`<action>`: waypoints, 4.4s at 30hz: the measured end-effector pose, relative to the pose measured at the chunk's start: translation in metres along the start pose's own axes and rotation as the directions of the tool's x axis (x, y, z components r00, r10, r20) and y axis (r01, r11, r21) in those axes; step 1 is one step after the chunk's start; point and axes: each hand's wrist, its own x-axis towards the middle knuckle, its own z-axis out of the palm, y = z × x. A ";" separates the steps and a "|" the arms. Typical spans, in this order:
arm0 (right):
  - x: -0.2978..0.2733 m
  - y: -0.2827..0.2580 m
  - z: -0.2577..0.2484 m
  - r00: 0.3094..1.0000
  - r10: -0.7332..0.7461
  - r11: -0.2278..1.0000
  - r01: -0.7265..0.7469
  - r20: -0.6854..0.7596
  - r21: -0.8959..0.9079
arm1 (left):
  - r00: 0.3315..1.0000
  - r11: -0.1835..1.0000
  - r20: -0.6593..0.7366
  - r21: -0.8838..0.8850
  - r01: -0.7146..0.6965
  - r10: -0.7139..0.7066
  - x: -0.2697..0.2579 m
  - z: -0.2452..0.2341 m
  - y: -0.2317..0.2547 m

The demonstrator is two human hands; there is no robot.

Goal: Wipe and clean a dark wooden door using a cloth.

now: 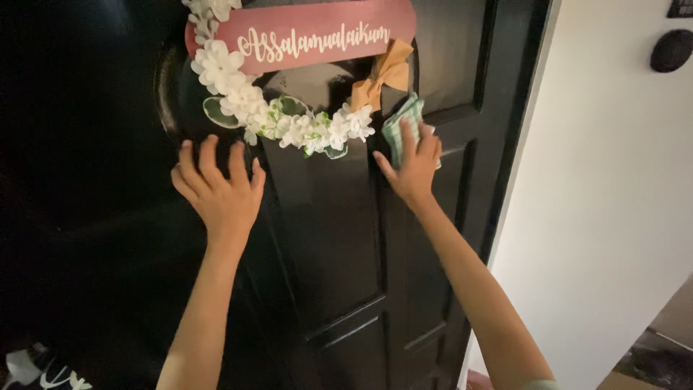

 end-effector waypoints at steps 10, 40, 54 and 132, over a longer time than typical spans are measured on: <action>-0.041 0.013 -0.005 0.850 -0.497 0.852 0.517 0.175 -0.088 | 0.992 0.993 -0.046 -0.002 -0.115 0.115 0.013 0.001 0.004; -0.052 -0.027 0.015 0.675 -0.729 0.675 0.736 0.113 -0.044 | 0.981 0.982 -0.141 -0.113 -0.149 0.132 0.011 0.018 -0.005; -0.053 -0.066 0.021 0.985 -0.164 0.978 0.156 0.054 0.141 | 0.979 0.969 -0.150 -0.183 -0.163 0.136 0.001 0.026 -0.010; -0.019 -0.058 0.045 0.949 -0.030 0.993 0.065 -0.314 0.101 | 0.985 0.930 0.136 -0.363 -0.047 0.103 -0.013 0.039 0.134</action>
